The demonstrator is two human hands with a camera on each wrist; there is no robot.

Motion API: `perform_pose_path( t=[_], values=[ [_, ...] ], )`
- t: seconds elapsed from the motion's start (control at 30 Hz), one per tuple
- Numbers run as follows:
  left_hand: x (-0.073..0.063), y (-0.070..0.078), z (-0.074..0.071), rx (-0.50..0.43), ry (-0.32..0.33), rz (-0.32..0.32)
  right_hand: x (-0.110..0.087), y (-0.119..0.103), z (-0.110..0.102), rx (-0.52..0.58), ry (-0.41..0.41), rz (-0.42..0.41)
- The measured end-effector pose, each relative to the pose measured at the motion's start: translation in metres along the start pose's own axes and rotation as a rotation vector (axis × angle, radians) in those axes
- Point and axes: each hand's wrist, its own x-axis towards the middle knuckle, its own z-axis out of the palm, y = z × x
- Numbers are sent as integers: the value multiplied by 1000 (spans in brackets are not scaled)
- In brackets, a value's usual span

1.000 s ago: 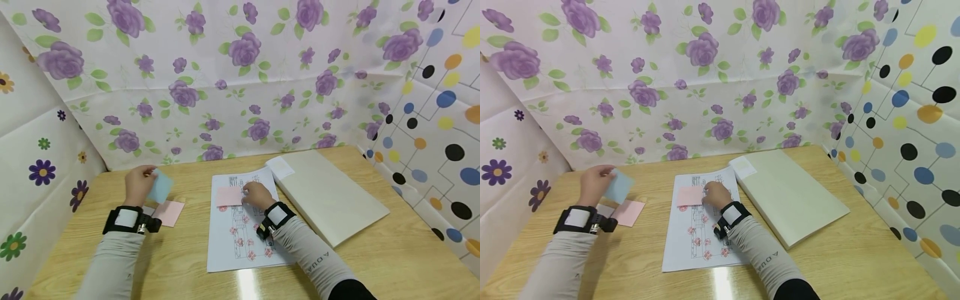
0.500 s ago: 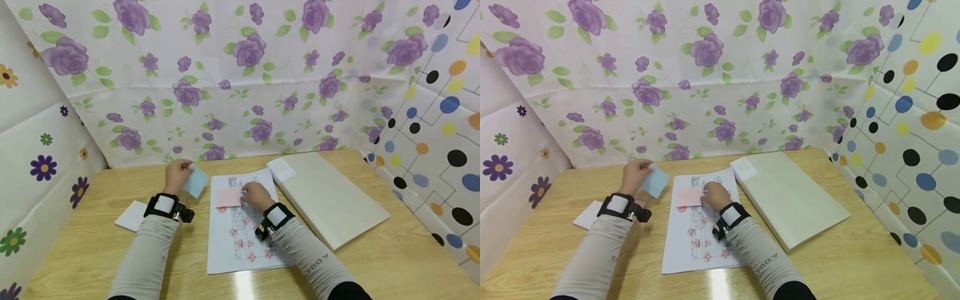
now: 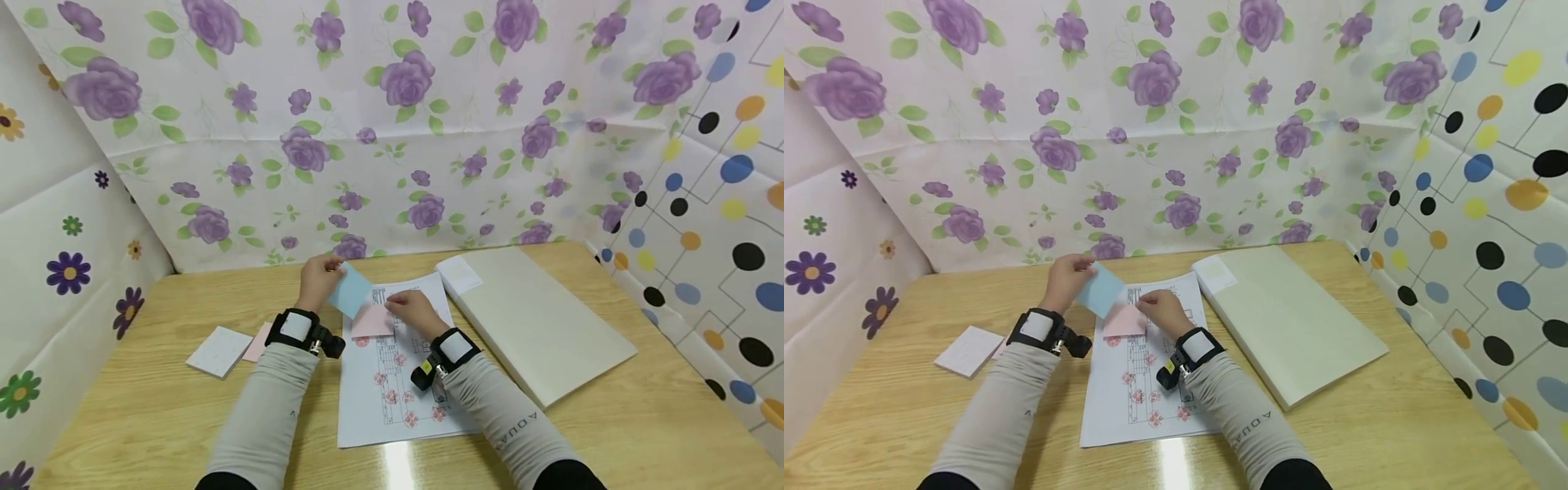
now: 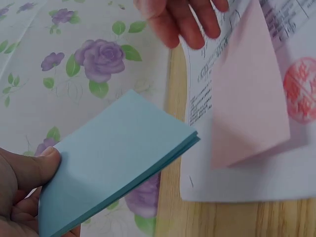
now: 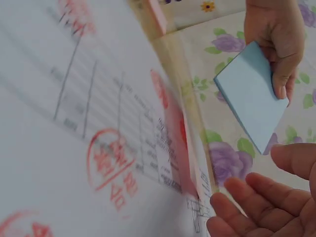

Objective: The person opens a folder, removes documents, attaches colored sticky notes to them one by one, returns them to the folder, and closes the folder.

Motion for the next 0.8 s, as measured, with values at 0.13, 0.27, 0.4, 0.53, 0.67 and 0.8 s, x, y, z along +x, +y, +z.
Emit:
perform_pose_path(
  t=[0.13,0.27,0.4,0.53,0.67,0.8],
  values=[
    [-2,4,8,-37,-6,-20,0,-1,1,189,10,66],
    [-6,5,15,-65,-8,-18,4,0,2,321,15,127],
    [-8,1,19,-97,-11,-16,6,3,4,418,-30,167],
    [-11,-3,23,-134,-9,-33,6,5,6,517,-70,215],
    [-15,-2,27,-194,-10,-69,6,6,9,603,-26,287],
    [-19,-1,30,-233,-22,-102,6,5,9,703,18,324]
  ],
)
